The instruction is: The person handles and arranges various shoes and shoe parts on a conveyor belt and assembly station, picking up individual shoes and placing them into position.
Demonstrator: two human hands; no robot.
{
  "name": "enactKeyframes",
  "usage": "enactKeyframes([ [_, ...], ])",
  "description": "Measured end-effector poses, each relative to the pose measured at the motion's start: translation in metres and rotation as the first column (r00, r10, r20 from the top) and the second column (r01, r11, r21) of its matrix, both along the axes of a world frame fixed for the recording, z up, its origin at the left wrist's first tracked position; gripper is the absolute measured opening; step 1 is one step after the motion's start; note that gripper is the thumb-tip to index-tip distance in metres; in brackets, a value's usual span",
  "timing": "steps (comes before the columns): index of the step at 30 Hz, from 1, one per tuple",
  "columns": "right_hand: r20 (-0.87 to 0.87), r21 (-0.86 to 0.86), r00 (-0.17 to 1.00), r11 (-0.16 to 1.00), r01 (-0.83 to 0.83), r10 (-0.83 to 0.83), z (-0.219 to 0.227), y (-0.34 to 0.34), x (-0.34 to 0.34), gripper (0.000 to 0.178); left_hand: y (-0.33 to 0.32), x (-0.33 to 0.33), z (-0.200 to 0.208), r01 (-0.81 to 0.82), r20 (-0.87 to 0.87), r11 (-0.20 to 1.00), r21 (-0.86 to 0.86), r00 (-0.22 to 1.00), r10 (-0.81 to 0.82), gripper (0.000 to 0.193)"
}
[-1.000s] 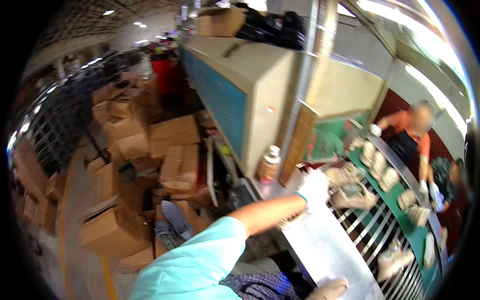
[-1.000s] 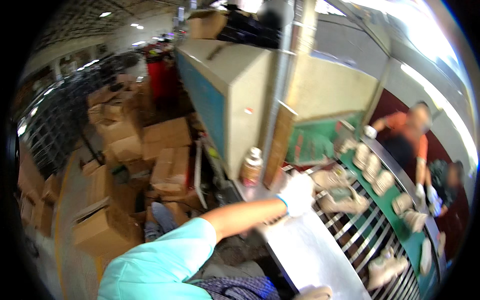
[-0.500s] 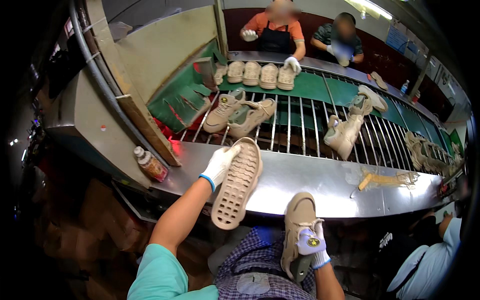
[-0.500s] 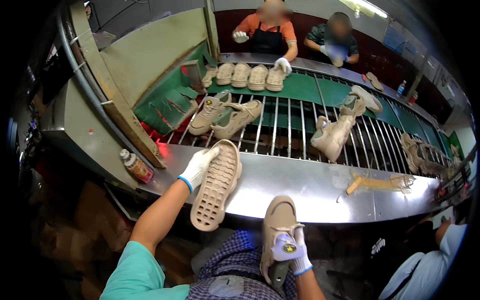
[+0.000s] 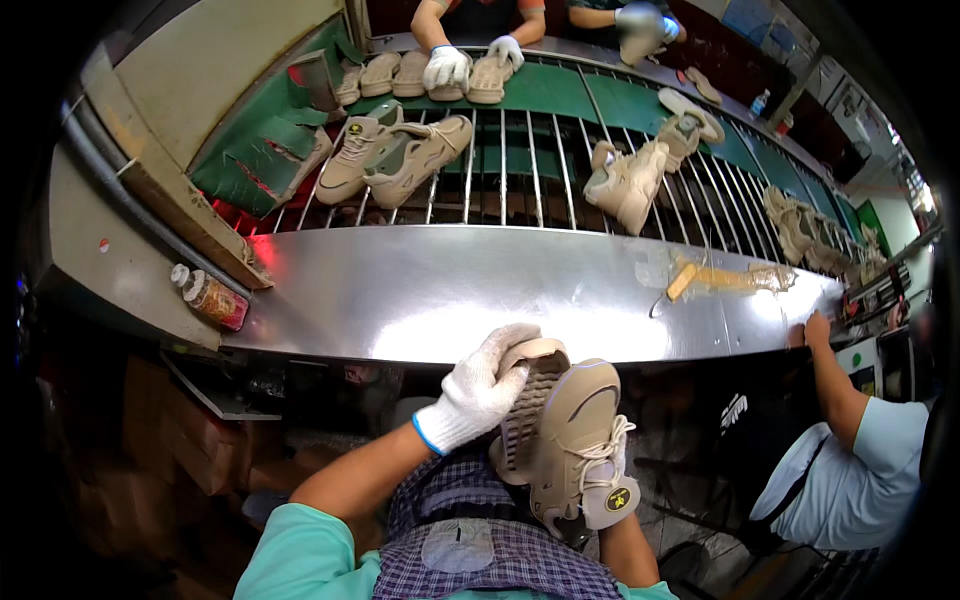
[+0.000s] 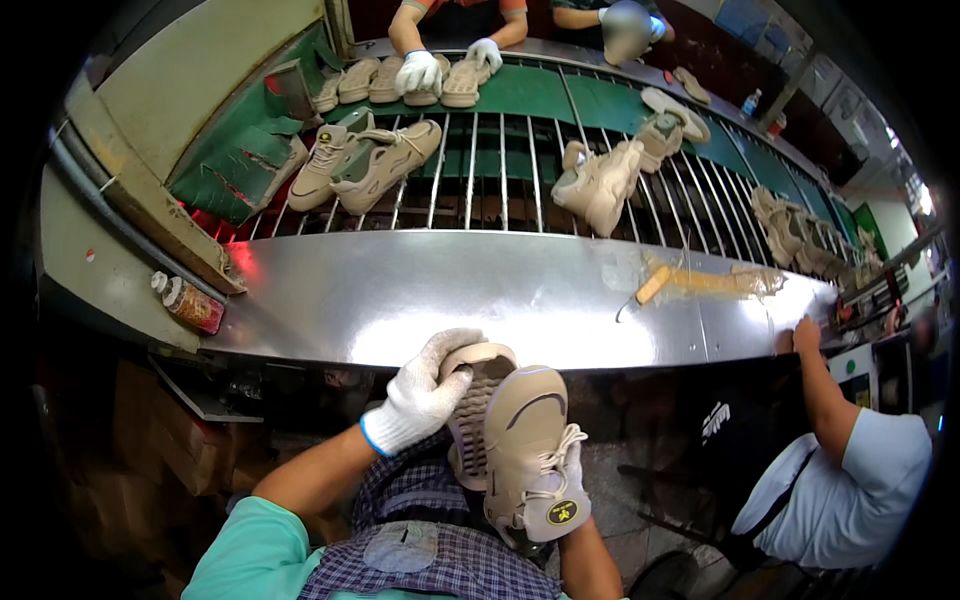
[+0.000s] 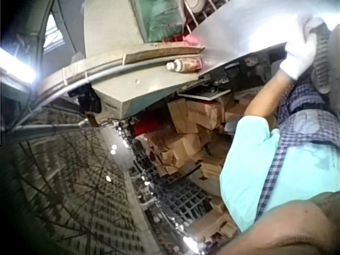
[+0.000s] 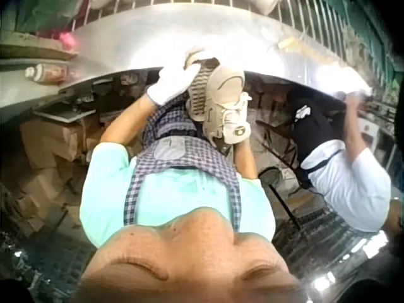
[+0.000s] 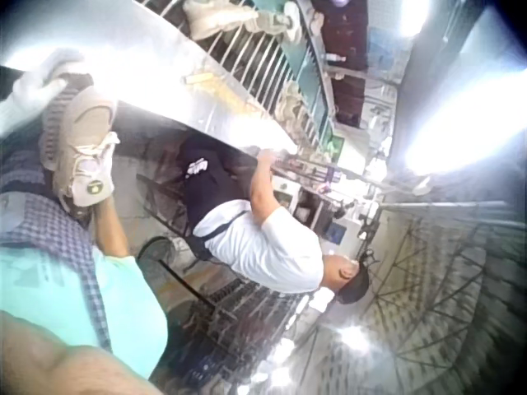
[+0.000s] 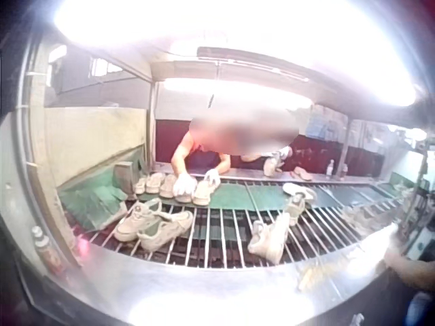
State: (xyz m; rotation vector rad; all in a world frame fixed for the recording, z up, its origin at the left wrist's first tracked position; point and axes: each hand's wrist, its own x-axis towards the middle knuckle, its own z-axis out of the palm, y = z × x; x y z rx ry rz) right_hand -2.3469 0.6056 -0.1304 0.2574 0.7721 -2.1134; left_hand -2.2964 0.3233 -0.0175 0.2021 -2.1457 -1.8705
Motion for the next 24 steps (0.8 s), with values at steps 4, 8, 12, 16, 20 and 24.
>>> enactKeyframes([
  [4, 0.085, 0.031, 0.995, 0.998, -0.054, 0.051, -0.002, -0.011, 0.027, 0.075, -0.022, -0.011, 0.012, 0.273, -0.105, 0.907, -0.321, 0.942, -0.320, 0.053],
  [8, 0.140, 0.069, 0.983, 0.990, -0.126, 0.115, -0.001, -0.022, 0.038, 0.076, -0.020, -0.002, 0.019, 0.333, 0.004, 0.934, -0.132, 0.942, -0.336, 0.062],
  [12, 0.176, 0.117, 0.970, 0.975, -0.190, 0.168, 0.000, -0.031, 0.042, 0.077, -0.026, 0.006, 0.034, 0.379, 0.064, 0.887, -0.262, 0.924, -0.376, 0.095],
  [16, 0.139, 0.223, 0.962, 0.939, -0.262, 0.235, 0.025, -0.033, 0.034, 0.078, -0.027, 0.009, 0.035, 0.376, 0.066, 0.913, -0.160, 0.927, -0.370, 0.090],
  [20, 0.148, -0.004, 0.957, 0.967, -0.254, 0.251, 0.014, -0.035, 0.035, 0.071, -0.030, 0.012, 0.031, 0.342, 0.054, 0.931, -0.125, 0.940, -0.338, 0.083],
  [24, 0.151, -0.013, 0.964, 0.975, -0.220, 0.220, 0.003, -0.040, 0.033, 0.060, -0.032, 0.009, 0.038, 0.356, 0.115, 0.921, -0.158, 0.933, -0.341, 0.084],
])
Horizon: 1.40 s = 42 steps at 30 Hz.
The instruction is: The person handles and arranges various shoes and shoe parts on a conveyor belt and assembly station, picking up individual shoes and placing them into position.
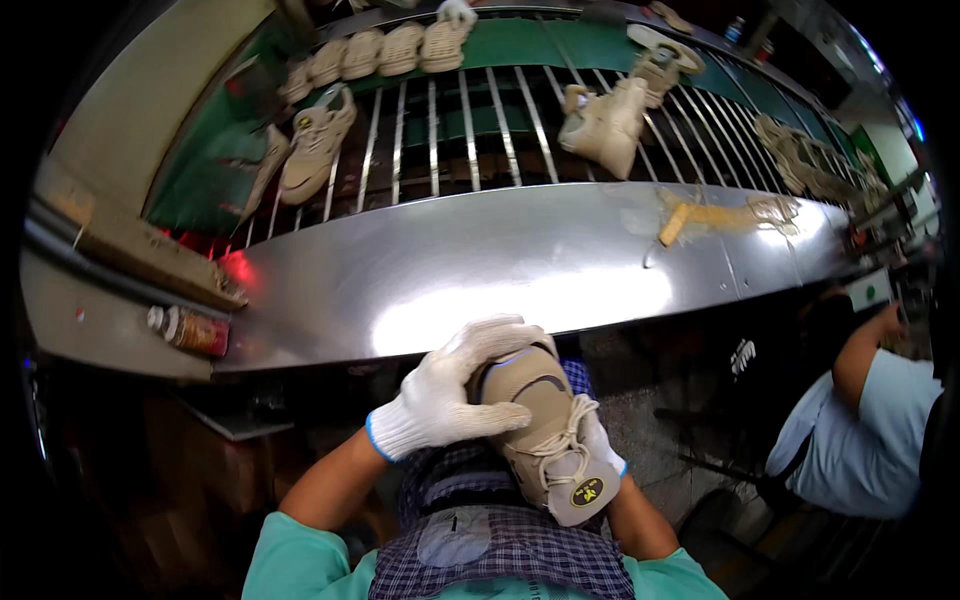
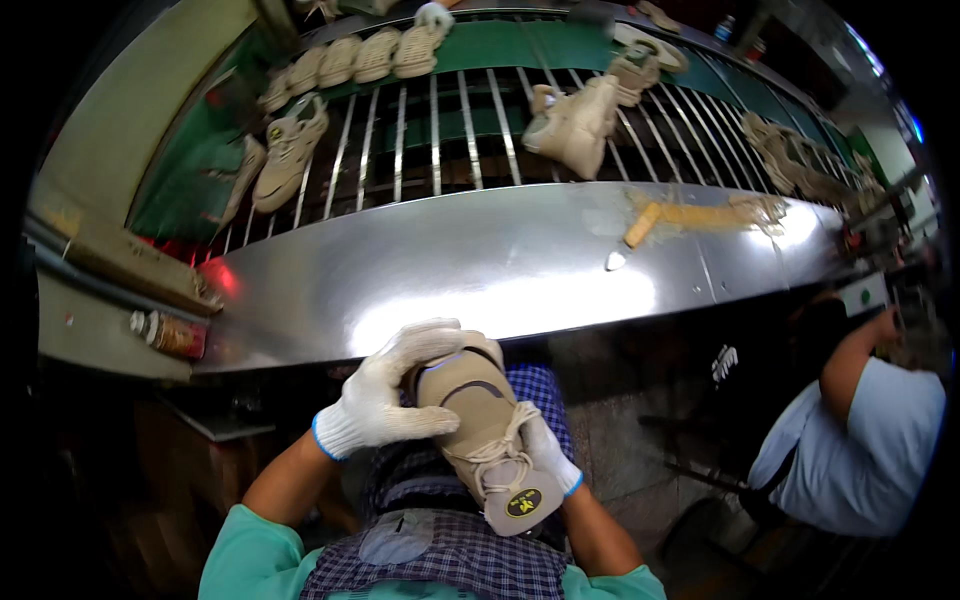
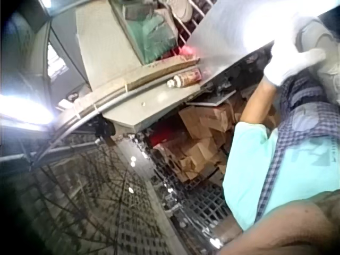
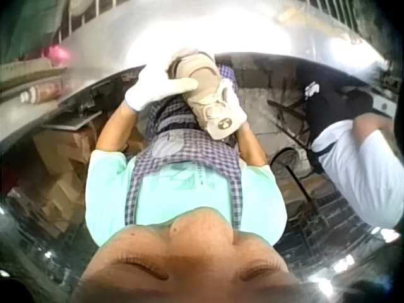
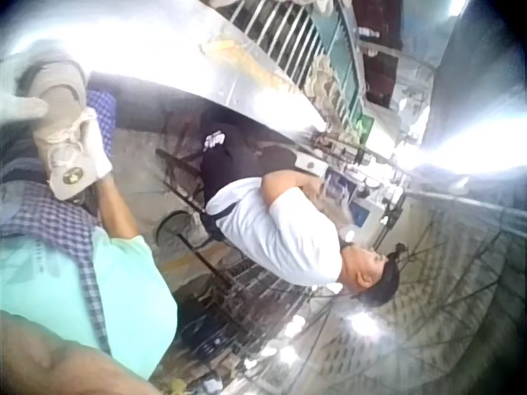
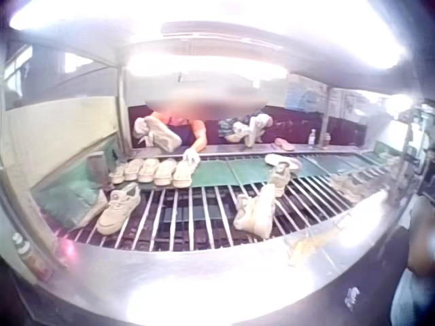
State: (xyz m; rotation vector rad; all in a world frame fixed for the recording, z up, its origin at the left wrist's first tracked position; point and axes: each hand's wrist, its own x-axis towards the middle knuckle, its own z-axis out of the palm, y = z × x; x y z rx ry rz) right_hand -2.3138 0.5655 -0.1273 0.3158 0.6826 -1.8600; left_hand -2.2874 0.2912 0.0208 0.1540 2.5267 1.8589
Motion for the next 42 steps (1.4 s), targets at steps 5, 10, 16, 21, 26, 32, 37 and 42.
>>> enactKeyframes([
  [5, -0.117, 0.097, 0.993, 0.995, 0.004, 0.008, 0.024, -0.016, -0.007, 0.046, -0.007, 0.004, -0.009, -0.009, 0.016, 1.000, -0.021, 1.000, 0.009, 0.091],
  [10, -0.214, 0.045, 0.977, 0.998, 0.038, -0.028, 0.010, -0.010, -0.003, 0.043, -0.004, 0.000, -0.006, -0.002, 0.051, 0.999, 0.043, 0.999, 0.000, 0.085],
  [16, -0.284, 0.002, 0.957, 0.998, 0.067, -0.064, 0.026, -0.008, -0.004, 0.053, 0.002, -0.023, -0.014, 0.072, -0.258, 0.991, -0.110, 0.961, -0.098, 0.065],
  [21, -0.233, -0.050, 0.953, 0.981, 0.186, -0.192, 0.023, 0.010, -0.005, 0.054, -0.008, -0.041, -0.016, 0.300, 0.122, 0.952, 0.057, 0.945, -0.304, 0.114],
  [26, -0.214, -0.046, 0.950, 0.974, 0.223, -0.228, 0.021, 0.011, -0.006, 0.055, 0.032, -0.001, -0.083, 0.109, 0.011, 0.993, -0.041, 0.994, -0.108, 0.106],
  [32, -0.206, -0.055, 0.941, 0.963, 0.262, -0.268, 0.023, 0.011, 0.002, 0.056, 0.049, 0.000, -0.083, 0.136, -0.062, 0.979, 0.149, 0.990, -0.128, 0.077],
  [37, -0.221, -0.074, 0.932, 0.958, 0.277, -0.286, 0.028, 0.004, -0.004, 0.057, 0.046, 0.007, -0.082, 0.160, 0.005, 0.948, 0.275, 0.986, -0.168, 0.072],
  [42, -0.204, -0.091, 0.932, 0.954, 0.287, -0.300, 0.025, -0.001, -0.001, 0.058, 0.031, 0.005, -0.088, 0.158, 0.124, 0.897, 0.413, 0.966, -0.227, 0.075],
])
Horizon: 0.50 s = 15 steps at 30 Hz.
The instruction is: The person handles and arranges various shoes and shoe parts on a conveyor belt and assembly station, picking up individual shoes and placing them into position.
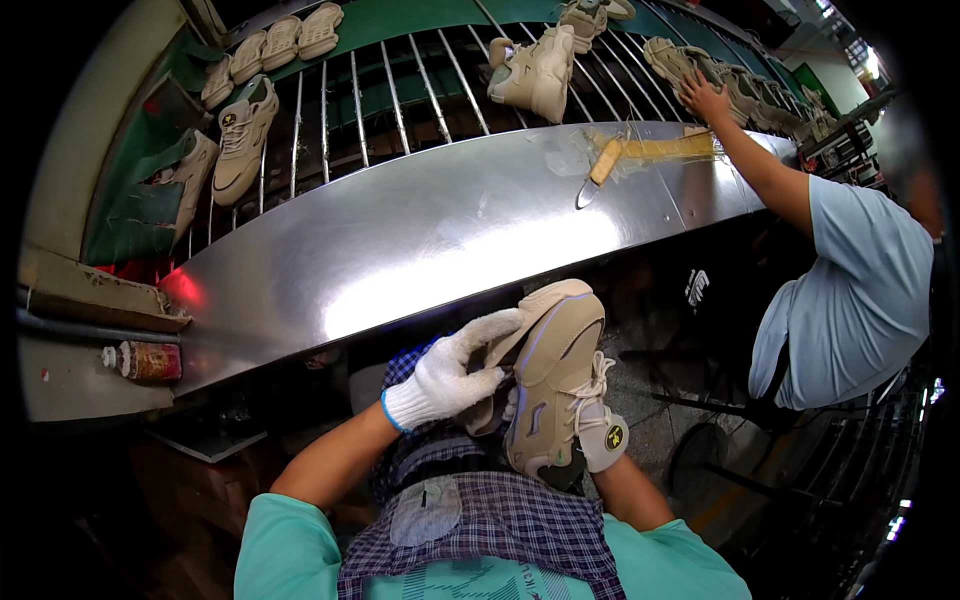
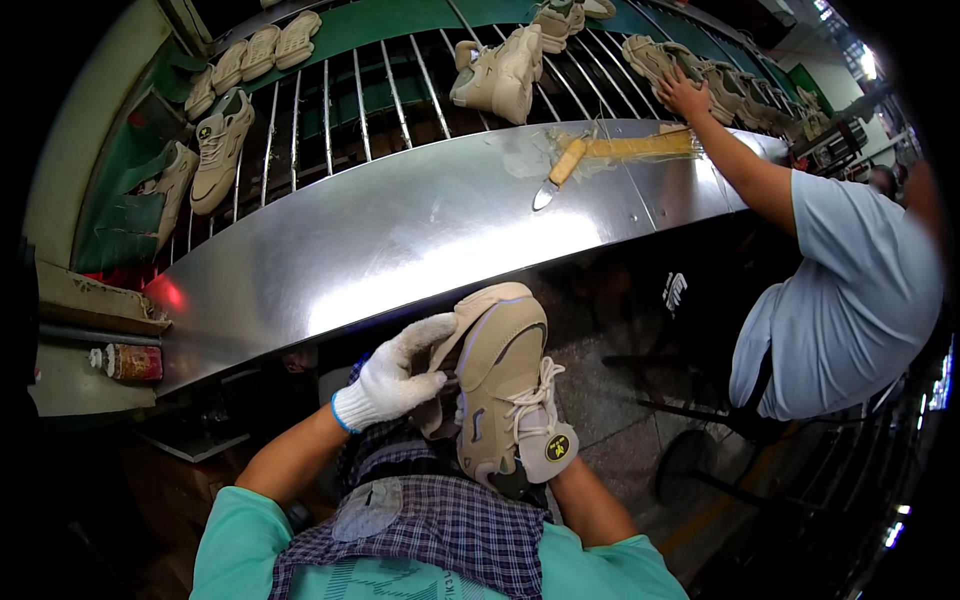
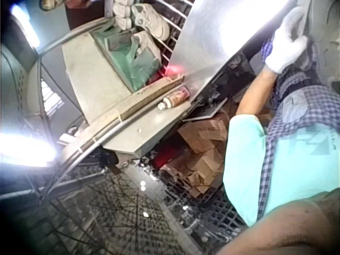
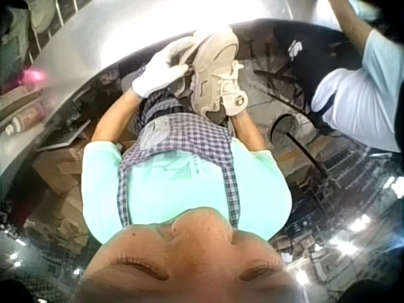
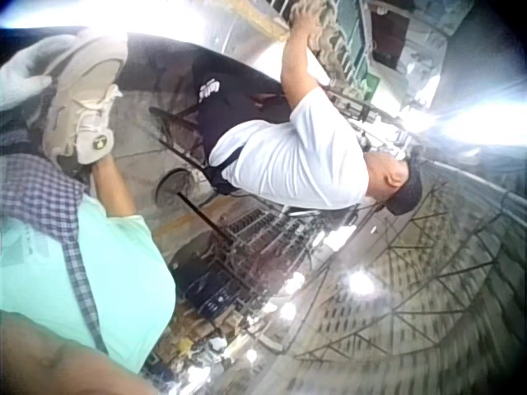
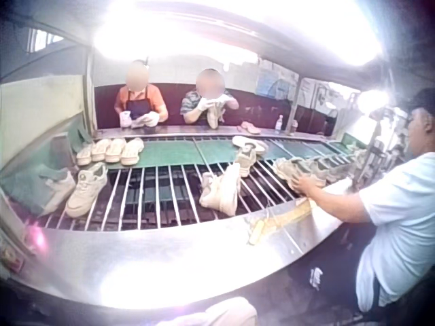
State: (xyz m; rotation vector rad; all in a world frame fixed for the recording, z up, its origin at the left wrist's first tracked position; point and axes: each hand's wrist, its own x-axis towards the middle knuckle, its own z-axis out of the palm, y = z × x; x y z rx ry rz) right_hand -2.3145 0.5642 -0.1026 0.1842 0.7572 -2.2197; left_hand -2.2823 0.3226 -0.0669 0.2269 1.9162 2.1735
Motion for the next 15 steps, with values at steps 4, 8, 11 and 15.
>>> enactKeyframes([
  [4, 0.015, 0.007, 1.000, 1.000, 0.019, -0.019, 0.001, 0.005, 0.012, 0.059, 0.010, 0.004, -0.006, 0.021, -0.018, 1.000, 0.014, 1.000, -0.020, 0.075],
  [8, 0.027, 0.012, 0.999, 1.000, 0.026, -0.026, 0.002, 0.007, 0.016, 0.060, 0.011, 0.004, -0.003, 0.020, -0.051, 0.995, -0.093, 0.998, -0.025, 0.076],
  [11, 0.025, 0.020, 0.999, 0.999, 0.033, -0.033, 0.002, 0.007, 0.018, 0.061, 0.013, 0.005, 0.003, -0.025, -0.099, 0.993, -0.117, 0.995, 0.013, 0.073],
  [15, 0.034, 0.023, 0.999, 0.999, 0.040, -0.041, 0.002, 0.007, 0.024, 0.062, 0.018, 0.009, 0.004, -0.110, -0.186, 0.979, -0.170, 0.980, 0.077, 0.072],
])
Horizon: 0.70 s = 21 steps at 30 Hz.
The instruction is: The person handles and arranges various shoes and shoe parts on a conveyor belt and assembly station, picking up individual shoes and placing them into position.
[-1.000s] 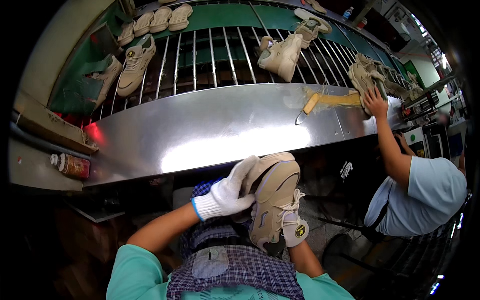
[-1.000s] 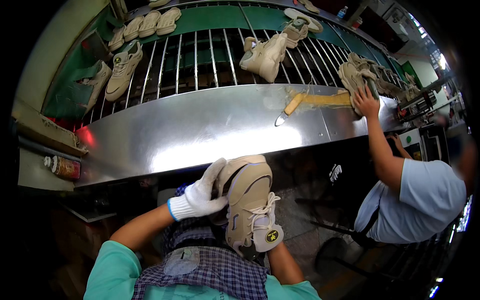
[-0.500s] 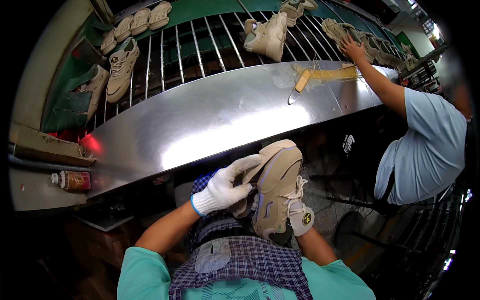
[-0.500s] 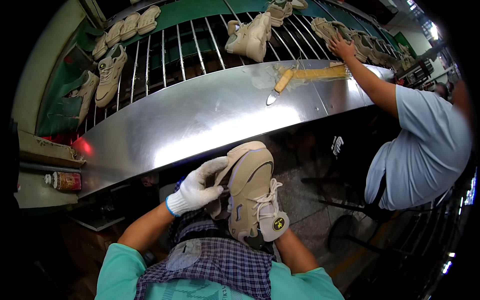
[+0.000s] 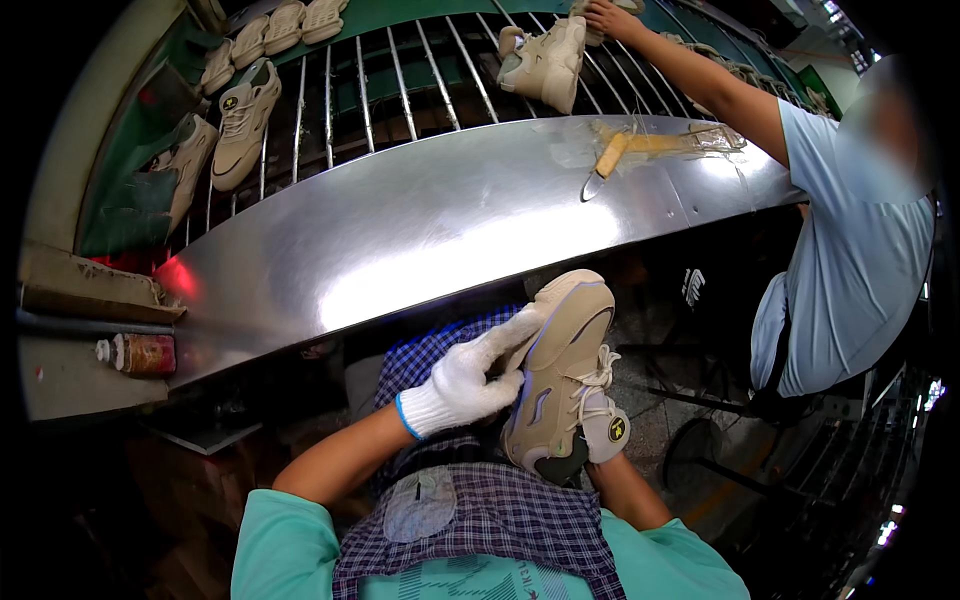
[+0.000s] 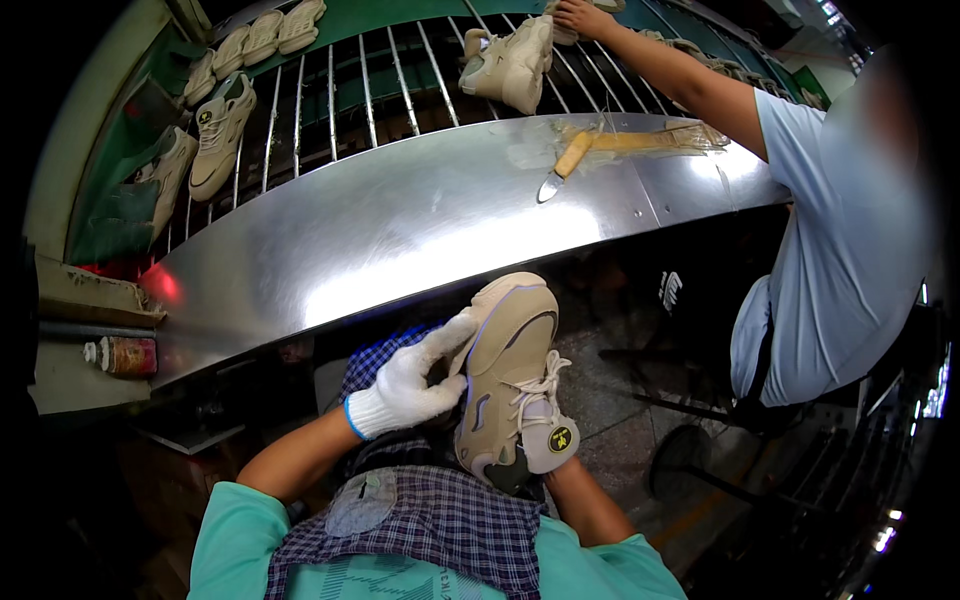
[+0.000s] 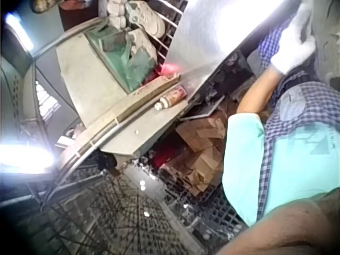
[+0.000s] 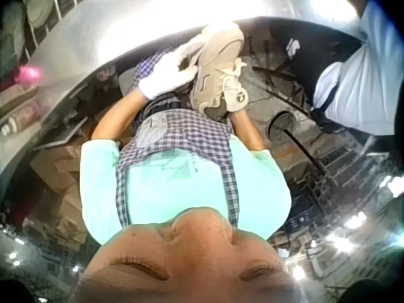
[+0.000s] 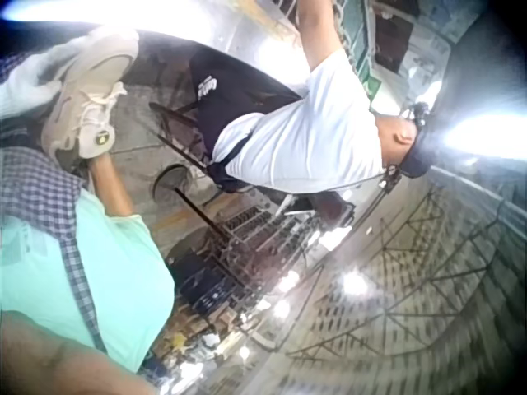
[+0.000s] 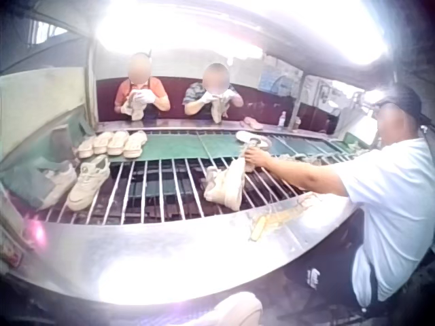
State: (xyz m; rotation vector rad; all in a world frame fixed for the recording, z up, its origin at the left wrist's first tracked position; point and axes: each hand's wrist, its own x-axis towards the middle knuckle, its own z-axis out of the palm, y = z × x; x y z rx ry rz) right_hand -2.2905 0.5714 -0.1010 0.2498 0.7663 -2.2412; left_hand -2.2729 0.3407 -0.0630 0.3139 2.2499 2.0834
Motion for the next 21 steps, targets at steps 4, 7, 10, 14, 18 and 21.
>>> enactKeyframes([
  [4, 0.007, 0.012, 1.000, 1.000, 0.009, -0.009, 0.000, 0.005, 0.012, 0.062, 0.006, 0.012, 0.004, 0.013, 0.154, 0.997, -0.077, 0.988, -0.001, 0.071],
  [7, 0.006, 0.013, 1.000, 1.000, 0.017, -0.017, 0.000, 0.007, 0.016, 0.063, 0.014, 0.024, -0.014, -0.083, 0.091, 0.996, 0.029, 0.993, 0.080, 0.070],
  [10, -0.004, 0.013, 0.999, 0.999, 0.035, -0.035, 0.000, 0.007, 0.017, 0.064, 0.017, 0.035, -0.023, -0.102, 0.036, 0.994, 0.027, 0.994, 0.101, 0.069],
  [14, -0.032, 0.005, 0.998, 0.999, 0.046, -0.046, 0.006, 0.003, 0.005, 0.064, 0.012, 0.042, -0.009, -0.094, -0.171, 0.989, -0.115, 0.983, 0.074, 0.058],
  [18, -0.073, -0.012, 0.997, 1.000, 0.013, -0.014, 0.006, -0.020, -0.018, 0.065, -0.023, 0.053, 0.015, -0.065, -0.247, 0.977, -0.202, 0.969, 0.013, 0.057],
  [21, -0.076, -0.031, 0.996, 0.998, -0.046, 0.044, 0.008, -0.047, -0.030, 0.066, -0.045, 0.034, 0.030, -0.116, -0.271, 0.965, 0.235, 0.946, 0.180, 0.067],
])
